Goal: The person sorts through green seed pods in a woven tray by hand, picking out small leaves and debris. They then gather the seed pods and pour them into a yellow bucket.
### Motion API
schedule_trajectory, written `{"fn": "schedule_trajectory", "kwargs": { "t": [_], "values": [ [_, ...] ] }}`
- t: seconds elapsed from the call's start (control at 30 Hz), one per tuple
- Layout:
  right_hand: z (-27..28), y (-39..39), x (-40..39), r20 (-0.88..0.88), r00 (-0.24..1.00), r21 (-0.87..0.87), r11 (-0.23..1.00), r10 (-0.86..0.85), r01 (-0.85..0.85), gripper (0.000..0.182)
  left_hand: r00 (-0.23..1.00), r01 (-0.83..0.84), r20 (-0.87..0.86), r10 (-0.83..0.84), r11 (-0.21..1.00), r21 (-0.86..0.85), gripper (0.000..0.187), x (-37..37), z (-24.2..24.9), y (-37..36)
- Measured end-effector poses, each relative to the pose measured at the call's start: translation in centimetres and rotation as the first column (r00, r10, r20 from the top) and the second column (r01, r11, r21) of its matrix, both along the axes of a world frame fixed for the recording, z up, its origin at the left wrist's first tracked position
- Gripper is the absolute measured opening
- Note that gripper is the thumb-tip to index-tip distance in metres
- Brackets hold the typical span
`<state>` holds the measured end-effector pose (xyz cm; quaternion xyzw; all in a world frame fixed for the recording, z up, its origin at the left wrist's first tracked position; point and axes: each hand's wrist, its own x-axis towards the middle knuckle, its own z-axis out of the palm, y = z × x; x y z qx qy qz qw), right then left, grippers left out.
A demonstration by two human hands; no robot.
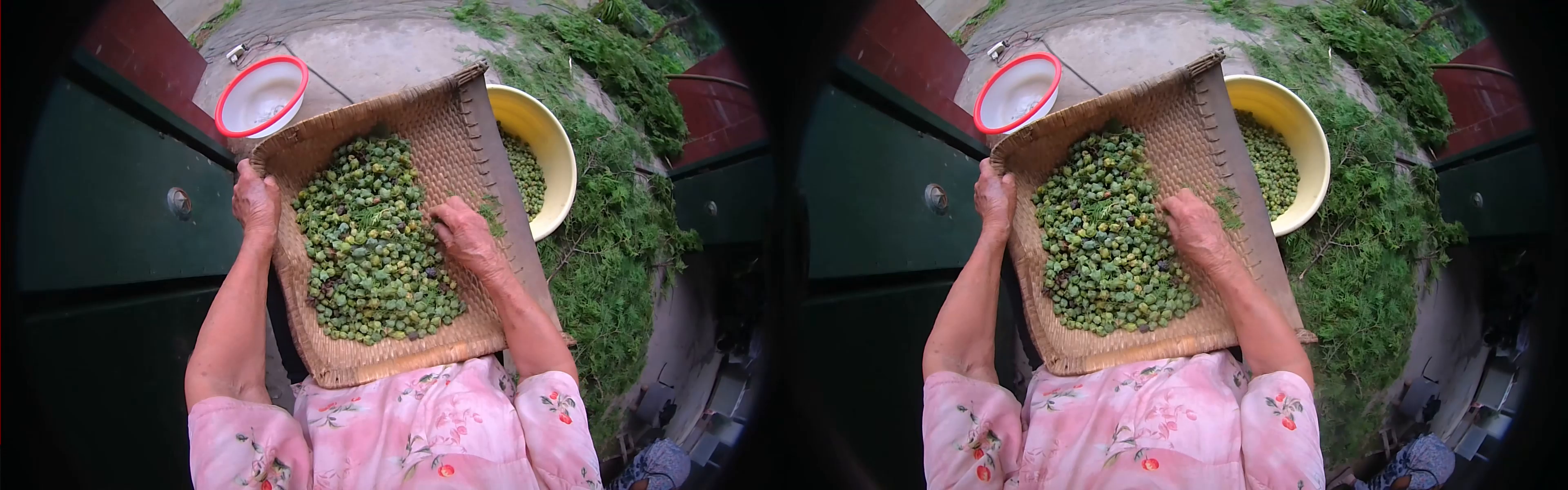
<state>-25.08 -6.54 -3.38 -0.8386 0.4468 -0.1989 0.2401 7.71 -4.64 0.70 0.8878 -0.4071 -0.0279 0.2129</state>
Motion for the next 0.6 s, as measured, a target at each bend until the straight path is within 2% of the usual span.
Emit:
{"fn": "schedule_trajectory", "kwargs": {
  "t": [0.07, 0.13, 0.2, 0.3, 0.33, 0.4, 0.47, 0.6],
  "values": [
    [1.2, -0.8, -1.5, 0.116, 0.986, -0.011, 0.992, -0.123, 0.125, 0.019, 1.0, -0.001, 0.014, 0.001, 1.0, -0.014, 0.038, 0.2, -0.3, -0.1],
    [2.4, -2.5, -4.1, 0.234, 0.934, -0.111, 0.948, -0.268, 0.3, 0.022, 1.0, 0.004, 0.016, -0.003, 1.0, -0.018, 0.038, 0.3, -0.5, 0.0],
    [1.6, -4.0, -6.6, 0.218, 0.87, -0.447, 0.748, -0.442, 0.492, 0.026, 1.0, 0.018, 0.006, -0.018, 1.0, -0.013, 0.037, 0.2, -0.2, 0.1],
    [3.4, -3.1, -7.4, 0.117, 0.89, -0.493, 0.752, -0.441, 0.438, 0.028, 1.0, 0.024, 0.007, -0.024, 1.0, -0.014, 0.037, 0.1, -0.1, 0.1],
    [2.6, -2.9, -7.3, 0.216, 0.902, -0.184, 0.891, -0.375, 0.414, 0.023, 1.0, 0.028, 0.005, -0.027, 1.0, -0.013, 0.038, 0.2, -0.1, 0.2],
    [2.3, -1.1, -5.8, 0.214, 0.953, 0.097, 0.975, -0.216, 0.2, 0.015, 0.999, 0.034, 0.0, -0.034, 0.999, -0.013, 0.04, 0.3, -0.3, 0.2],
    [2.0, 0.9, -4.1, 0.035, 0.996, 0.18, 0.981, -0.079, 0.071, 0.018, 0.999, 0.033, 0.018, -0.033, 0.999, -0.005, 0.042, 0.5, -0.5, 0.1],
    [1.2, 2.8, -2.7, -0.193, 0.981, 0.139, 0.99, 0.01, 0.017, 0.03, 0.999, 0.043, 0.01, -0.043, 0.999, -0.011, 0.045, 0.6, -0.6, 0.2]
  ]
}}
